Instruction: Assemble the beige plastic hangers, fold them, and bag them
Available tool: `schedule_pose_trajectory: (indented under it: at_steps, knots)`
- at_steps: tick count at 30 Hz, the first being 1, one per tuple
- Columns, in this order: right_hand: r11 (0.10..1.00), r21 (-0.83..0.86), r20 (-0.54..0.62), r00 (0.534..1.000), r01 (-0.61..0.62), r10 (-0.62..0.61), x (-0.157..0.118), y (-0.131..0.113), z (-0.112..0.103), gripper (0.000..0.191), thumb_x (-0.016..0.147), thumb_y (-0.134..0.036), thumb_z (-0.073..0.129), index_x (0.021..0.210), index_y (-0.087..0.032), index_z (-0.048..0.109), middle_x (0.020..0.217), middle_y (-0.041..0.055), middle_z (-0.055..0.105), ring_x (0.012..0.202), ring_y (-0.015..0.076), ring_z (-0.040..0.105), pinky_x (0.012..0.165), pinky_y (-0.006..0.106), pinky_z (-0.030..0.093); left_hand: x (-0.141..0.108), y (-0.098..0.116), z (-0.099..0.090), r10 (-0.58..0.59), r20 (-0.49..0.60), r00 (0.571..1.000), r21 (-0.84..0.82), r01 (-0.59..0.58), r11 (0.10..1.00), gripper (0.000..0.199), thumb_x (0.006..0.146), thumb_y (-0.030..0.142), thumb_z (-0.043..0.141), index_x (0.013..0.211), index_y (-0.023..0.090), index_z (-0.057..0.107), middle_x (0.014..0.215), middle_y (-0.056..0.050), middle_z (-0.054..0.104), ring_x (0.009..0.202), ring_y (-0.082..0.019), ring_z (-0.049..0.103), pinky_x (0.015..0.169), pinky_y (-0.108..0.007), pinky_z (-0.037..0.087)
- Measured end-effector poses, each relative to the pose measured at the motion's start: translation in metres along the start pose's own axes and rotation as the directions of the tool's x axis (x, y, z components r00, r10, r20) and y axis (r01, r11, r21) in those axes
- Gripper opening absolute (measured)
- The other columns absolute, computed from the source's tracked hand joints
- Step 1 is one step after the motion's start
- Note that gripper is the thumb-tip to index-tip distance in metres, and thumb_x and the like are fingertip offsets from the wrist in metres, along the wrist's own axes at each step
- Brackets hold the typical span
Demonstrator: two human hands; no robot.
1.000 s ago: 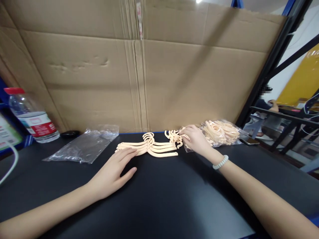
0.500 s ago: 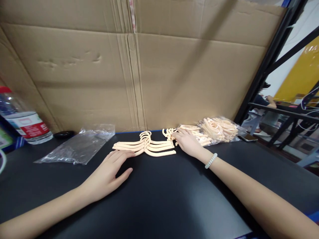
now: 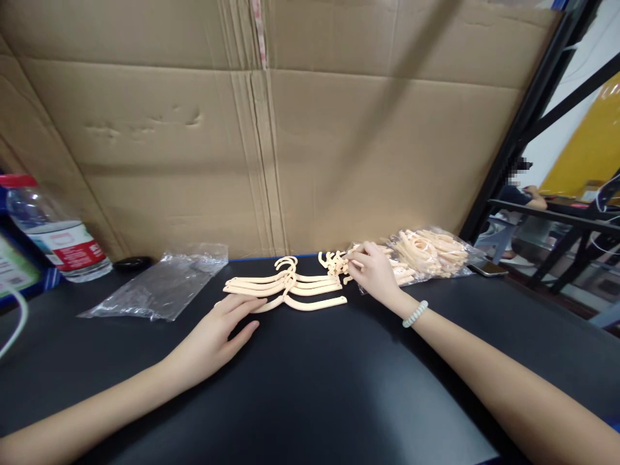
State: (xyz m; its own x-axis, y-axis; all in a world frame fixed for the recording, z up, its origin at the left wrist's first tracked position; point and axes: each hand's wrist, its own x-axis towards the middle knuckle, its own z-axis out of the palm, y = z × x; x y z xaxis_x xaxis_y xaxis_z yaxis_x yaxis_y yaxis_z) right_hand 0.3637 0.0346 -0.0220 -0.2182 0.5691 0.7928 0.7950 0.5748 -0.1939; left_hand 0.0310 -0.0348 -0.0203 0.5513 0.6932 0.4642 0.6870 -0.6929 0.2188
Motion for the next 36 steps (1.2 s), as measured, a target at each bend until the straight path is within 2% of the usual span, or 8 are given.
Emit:
schedule_pose_trajectory:
  at_steps: [4, 6, 11, 17, 23, 28, 32, 36]
  knots:
    - [0.987, 0.082, -0.092, 0.985, -0.138, 0.146, 0.001, -0.011, -0.006, 0.024, 0.089, -0.026, 0.049, 0.094, -0.018, 0.071, 0.062, 0.0013, 0.061, 0.057, 0.0163, 0.056, 0.057, 0.031, 0.047, -0.001, -0.001, 0.002, -0.004, -0.040, 0.999, -0.040, 0.003, 0.999, 0.028, 0.092, 0.018, 0.045, 0.111, 0.022, 0.065, 0.102, -0.008, 0.066, 0.096, -0.021, 0.064, 0.085, -0.037, 0.055]
    - [0.950, 0.209, -0.100, 0.961, -0.232, 0.257, 0.002, -0.018, -0.010, 0.025, 0.089, -0.029, 0.049, 0.098, -0.016, 0.069, 0.061, 0.0014, 0.064, 0.055, 0.0158, 0.058, 0.053, 0.029, 0.047, -0.002, -0.001, 0.002, -0.003, -0.051, 0.999, -0.051, 0.000, 0.999, 0.027, 0.093, 0.018, 0.044, 0.110, 0.022, 0.065, 0.100, -0.007, 0.066, 0.092, -0.020, 0.065, 0.081, -0.034, 0.056]
    - [0.682, 0.637, -0.026, 0.874, -0.359, 0.484, 0.011, -0.045, -0.024, 0.024, 0.080, -0.028, 0.061, 0.098, -0.016, 0.070, 0.086, 0.0086, 0.074, 0.076, 0.0195, 0.068, 0.062, 0.031, 0.052, -0.004, 0.001, 0.000, 0.025, -0.084, 0.996, -0.042, -0.029, 0.999, 0.029, 0.094, 0.017, 0.042, 0.117, 0.021, 0.060, 0.101, -0.007, 0.066, 0.090, -0.020, 0.066, 0.080, -0.033, 0.056]
    - [0.388, 0.812, 0.164, 0.807, -0.437, 0.568, 0.009, -0.082, -0.034, 0.022, 0.080, -0.035, 0.067, 0.091, -0.017, 0.074, 0.091, 0.0096, 0.072, 0.071, 0.0165, 0.062, 0.055, 0.028, 0.049, -0.004, 0.002, -0.003, 0.015, -0.150, 0.989, -0.062, -0.025, 0.998, 0.032, 0.096, 0.017, 0.040, 0.124, 0.023, 0.054, 0.103, -0.006, 0.062, 0.091, -0.018, 0.064, 0.081, -0.032, 0.055]
    - [0.097, 0.790, 0.471, 0.702, -0.605, 0.535, -0.013, -0.094, -0.023, 0.024, 0.065, -0.032, 0.083, 0.081, -0.017, 0.073, 0.083, 0.0045, 0.070, 0.069, 0.0124, 0.060, 0.062, 0.025, 0.051, -0.003, 0.000, -0.002, -0.004, -0.237, 0.971, -0.104, -0.021, 0.994, 0.030, 0.096, 0.015, 0.041, 0.121, 0.022, 0.055, 0.102, -0.006, 0.058, 0.094, -0.018, 0.061, 0.081, -0.030, 0.053]
    - [-0.037, 0.787, 0.536, 0.653, -0.615, 0.535, -0.015, -0.087, -0.019, 0.031, 0.061, -0.025, 0.088, 0.075, -0.020, 0.060, 0.071, -0.0027, 0.065, 0.071, 0.0107, 0.060, 0.069, 0.022, 0.050, -0.002, -0.003, -0.001, -0.006, -0.276, 0.961, -0.107, -0.024, 0.994, 0.027, 0.095, 0.015, 0.044, 0.119, 0.022, 0.055, 0.101, -0.005, 0.056, 0.090, -0.016, 0.060, 0.079, -0.029, 0.053]
    - [-0.048, 0.758, 0.584, 0.645, -0.650, 0.493, -0.010, -0.080, -0.022, 0.033, 0.062, -0.023, 0.087, 0.086, -0.019, 0.064, 0.080, -0.0012, 0.066, 0.077, 0.0119, 0.062, 0.078, 0.026, 0.051, -0.002, -0.002, -0.001, -0.001, -0.280, 0.960, -0.124, -0.035, 0.992, 0.025, 0.094, 0.014, 0.046, 0.116, 0.022, 0.055, 0.102, -0.004, 0.056, 0.089, -0.015, 0.060, 0.079, -0.028, 0.054]
    - [-0.014, 0.691, 0.669, 0.631, -0.723, 0.393, -0.006, -0.074, -0.027, 0.026, 0.062, -0.025, 0.087, 0.076, -0.016, 0.067, 0.083, -0.0008, 0.064, 0.074, 0.0100, 0.060, 0.076, 0.025, 0.051, -0.003, -0.001, -0.003, -0.019, -0.279, 0.960, -0.160, -0.027, 0.987, 0.025, 0.094, 0.013, 0.046, 0.115, 0.023, 0.055, 0.105, -0.004, 0.054, 0.095, -0.016, 0.059, 0.082, -0.029, 0.054]
